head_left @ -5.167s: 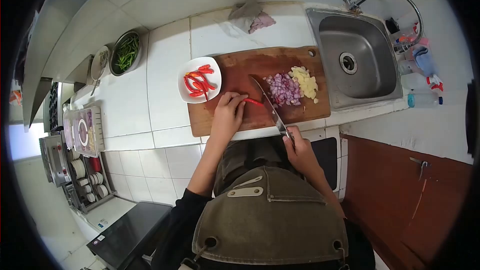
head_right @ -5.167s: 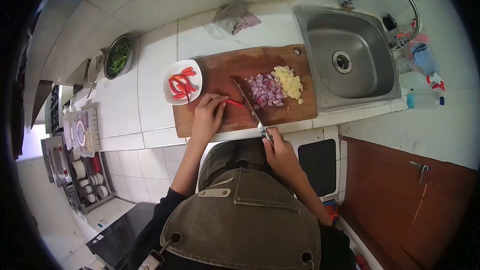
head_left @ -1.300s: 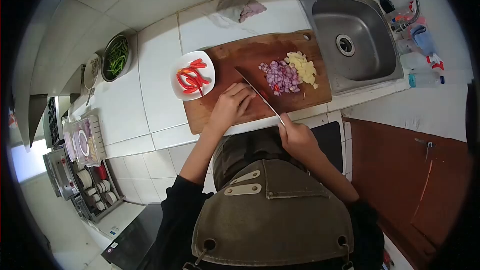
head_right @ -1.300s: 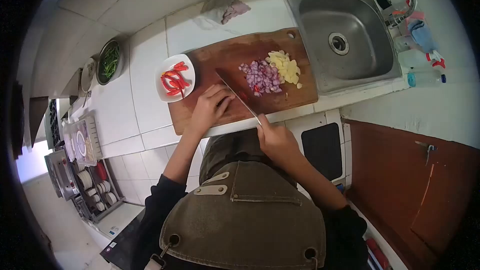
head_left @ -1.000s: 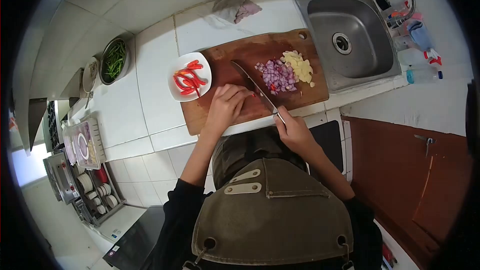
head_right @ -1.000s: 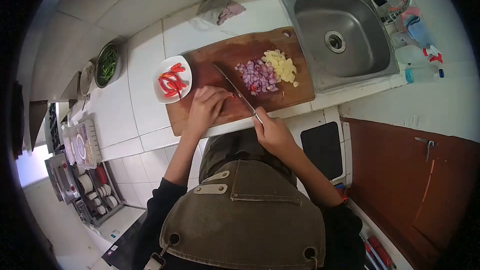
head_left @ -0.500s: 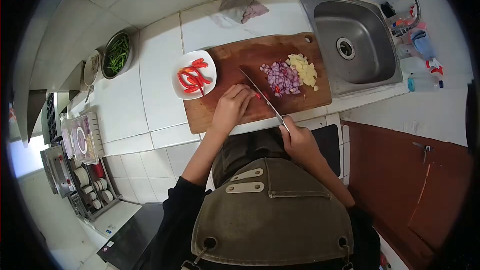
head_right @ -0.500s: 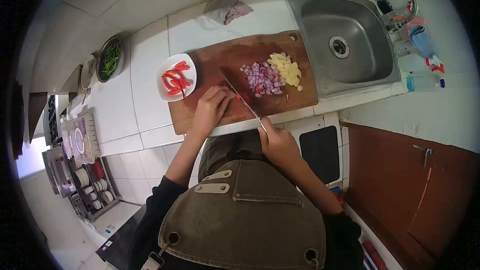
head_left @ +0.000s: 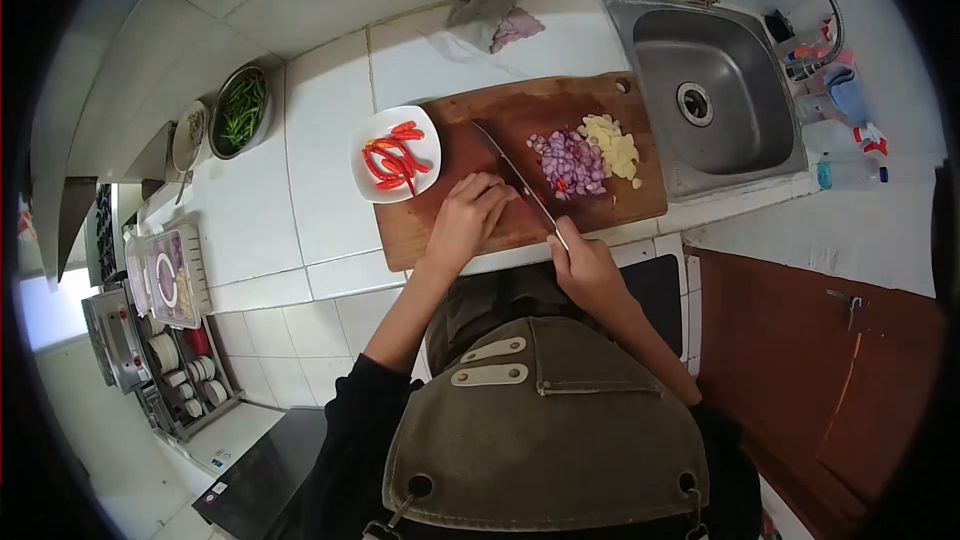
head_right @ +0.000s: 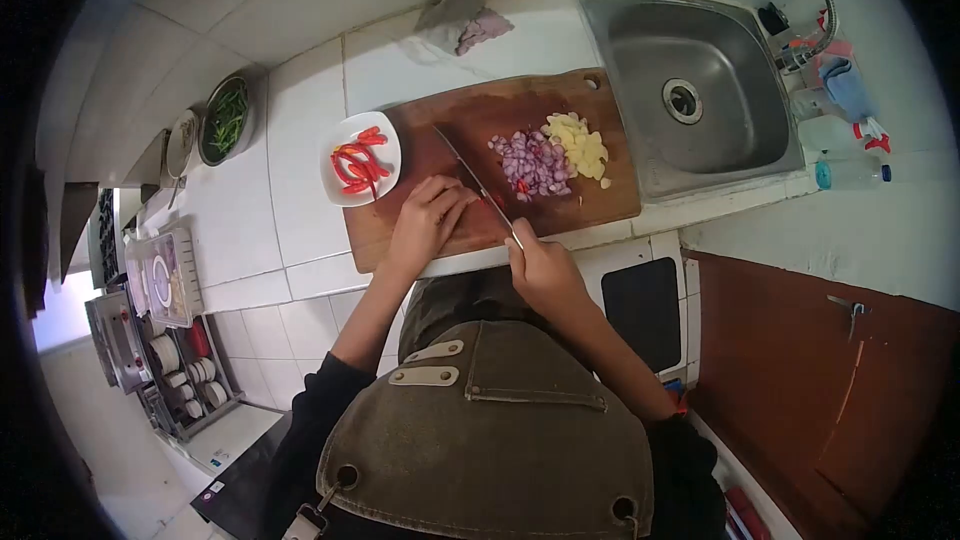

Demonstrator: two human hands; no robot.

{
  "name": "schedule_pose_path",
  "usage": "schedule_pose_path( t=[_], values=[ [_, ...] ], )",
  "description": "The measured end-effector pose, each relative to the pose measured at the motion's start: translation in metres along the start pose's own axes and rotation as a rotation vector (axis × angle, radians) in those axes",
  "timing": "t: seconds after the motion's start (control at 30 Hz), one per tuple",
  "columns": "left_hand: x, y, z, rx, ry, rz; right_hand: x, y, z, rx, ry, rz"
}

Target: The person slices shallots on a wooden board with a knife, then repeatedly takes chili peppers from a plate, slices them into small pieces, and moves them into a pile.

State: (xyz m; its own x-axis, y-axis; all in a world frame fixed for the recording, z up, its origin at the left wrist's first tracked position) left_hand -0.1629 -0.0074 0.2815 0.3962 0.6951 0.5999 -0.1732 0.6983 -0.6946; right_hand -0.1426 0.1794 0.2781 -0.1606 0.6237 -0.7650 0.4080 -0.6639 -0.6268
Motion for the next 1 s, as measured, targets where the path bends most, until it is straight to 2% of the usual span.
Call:
schedule_pose_path(
  t=[0.07, 0.13, 0.33, 0.47, 0.57, 0.67, 0.73, 0.83, 1.0],
  values=[
    [0.0, 0.001, -0.001, 0.012, 0.007, 0.024, 0.002, -0.004, -0.006, 0.009, -0.03, -0.002],
    [-0.001, 0.002, -0.003, 0.04, 0.0, -0.004, -0.009, -0.018, -0.015, 0.111, -0.163, -0.092],
    [-0.001, 0.001, -0.003, 0.034, -0.024, -0.018, -0.005, -0.02, -0.026, 0.025, -0.101, -0.121],
    [-0.001, 0.001, -0.003, 0.039, -0.025, -0.013, -0.007, -0.017, -0.023, 0.037, -0.149, -0.149],
    [0.0, 0.0, -0.004, 0.046, -0.021, -0.022, -0.004, -0.007, -0.016, -0.024, -0.081, -0.115],
    [-0.002, 0.001, -0.004, 0.048, -0.023, -0.009, -0.012, -0.002, -0.003, 0.058, -0.126, -0.135],
    [0.001, -0.001, -0.004, 0.045, -0.014, -0.014, -0.01, -0.003, 0.002, -0.016, -0.006, -0.023],
    [-0.002, 0.002, -0.007, 0.055, -0.016, 0.017, -0.005, -0.005, 0.004, -0.046, -0.002, 0.072],
    [-0.001, 0.001, -0.008, 0.062, -0.017, 0.019, -0.011, -0.018, -0.005, -0.025, 0.014, 0.057]
  ],
)
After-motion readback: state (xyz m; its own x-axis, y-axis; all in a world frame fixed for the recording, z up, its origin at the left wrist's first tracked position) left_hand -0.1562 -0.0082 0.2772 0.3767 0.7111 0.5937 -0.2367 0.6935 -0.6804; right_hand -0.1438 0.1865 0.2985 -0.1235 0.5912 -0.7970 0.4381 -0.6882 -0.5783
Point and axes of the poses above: each hand's wrist, its own z-axis towards the middle knuckle, its own y-axis out of the palm, x = y × z, the point moved 5 cm from there along z, towards the middle knuckle, and after that the axes turned 1 degree about z, right-handed, at the moved point
